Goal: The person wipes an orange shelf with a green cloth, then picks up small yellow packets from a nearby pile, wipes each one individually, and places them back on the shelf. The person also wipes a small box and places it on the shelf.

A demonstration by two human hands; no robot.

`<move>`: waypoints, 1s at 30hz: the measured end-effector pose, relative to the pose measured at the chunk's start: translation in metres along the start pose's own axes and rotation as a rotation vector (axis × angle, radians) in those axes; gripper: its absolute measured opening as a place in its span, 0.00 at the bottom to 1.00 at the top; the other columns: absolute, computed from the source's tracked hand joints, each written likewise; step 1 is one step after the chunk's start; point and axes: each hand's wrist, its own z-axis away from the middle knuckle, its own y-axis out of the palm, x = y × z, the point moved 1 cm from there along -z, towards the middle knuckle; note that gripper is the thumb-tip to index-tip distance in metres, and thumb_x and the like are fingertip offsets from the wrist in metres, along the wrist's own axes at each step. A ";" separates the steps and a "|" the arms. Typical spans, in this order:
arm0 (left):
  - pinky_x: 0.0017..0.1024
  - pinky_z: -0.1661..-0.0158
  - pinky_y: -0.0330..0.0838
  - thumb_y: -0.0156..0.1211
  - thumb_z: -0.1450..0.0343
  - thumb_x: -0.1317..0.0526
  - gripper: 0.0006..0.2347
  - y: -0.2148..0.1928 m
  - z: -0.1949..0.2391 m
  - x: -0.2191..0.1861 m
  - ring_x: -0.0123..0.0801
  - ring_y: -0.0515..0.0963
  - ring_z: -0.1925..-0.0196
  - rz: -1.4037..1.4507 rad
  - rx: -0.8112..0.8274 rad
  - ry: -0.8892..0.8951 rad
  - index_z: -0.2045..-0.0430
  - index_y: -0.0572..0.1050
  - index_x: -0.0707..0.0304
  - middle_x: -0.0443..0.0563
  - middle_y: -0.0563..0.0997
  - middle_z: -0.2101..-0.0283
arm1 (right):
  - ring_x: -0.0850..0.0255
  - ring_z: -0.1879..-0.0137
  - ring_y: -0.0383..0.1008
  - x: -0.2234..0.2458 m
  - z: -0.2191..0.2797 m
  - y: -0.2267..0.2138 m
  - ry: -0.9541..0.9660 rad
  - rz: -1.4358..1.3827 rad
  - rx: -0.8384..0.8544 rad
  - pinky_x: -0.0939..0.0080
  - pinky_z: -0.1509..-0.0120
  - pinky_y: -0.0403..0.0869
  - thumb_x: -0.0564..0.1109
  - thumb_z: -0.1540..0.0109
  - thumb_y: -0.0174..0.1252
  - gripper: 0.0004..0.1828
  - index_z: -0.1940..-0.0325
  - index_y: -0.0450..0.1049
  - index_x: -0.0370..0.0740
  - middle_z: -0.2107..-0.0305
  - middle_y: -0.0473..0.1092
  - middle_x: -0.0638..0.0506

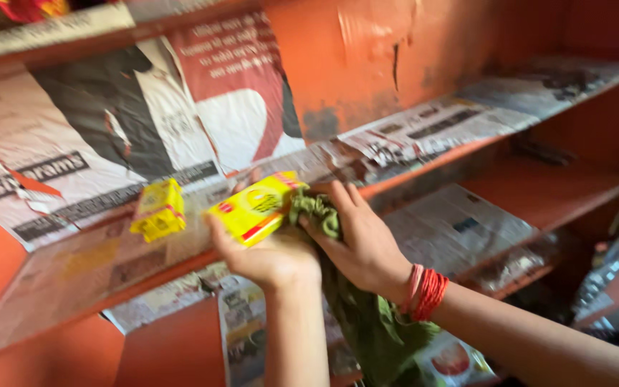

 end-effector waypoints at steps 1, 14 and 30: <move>0.53 0.37 0.68 0.45 0.26 0.38 0.33 0.005 -0.010 -0.006 0.54 0.73 0.39 0.054 0.018 0.092 0.38 0.65 0.73 0.64 0.72 0.41 | 0.48 0.45 0.74 -0.005 -0.012 0.011 0.049 -0.179 0.034 0.54 0.44 0.73 0.50 0.36 0.61 0.24 0.39 0.69 0.38 0.51 0.73 0.41; 0.33 0.45 0.72 0.63 0.29 0.49 0.24 -0.010 -0.110 -0.113 0.33 0.79 0.47 -0.944 -0.012 0.488 0.48 0.67 0.70 0.57 0.79 0.47 | 0.60 0.67 0.78 0.049 -0.155 0.145 0.645 -0.942 0.361 0.56 0.62 0.77 0.54 0.34 0.53 0.21 0.50 0.78 0.35 0.66 0.79 0.48; 0.26 0.56 0.75 0.75 0.39 0.52 0.24 -0.095 -0.159 -0.174 0.28 0.83 0.60 -1.419 -0.187 0.313 0.56 0.80 0.73 0.52 0.86 0.59 | 0.67 0.63 0.77 -0.020 -0.165 0.290 0.468 -1.011 0.374 0.61 0.58 0.77 0.51 0.37 0.60 0.19 0.51 0.81 0.32 0.64 0.79 0.50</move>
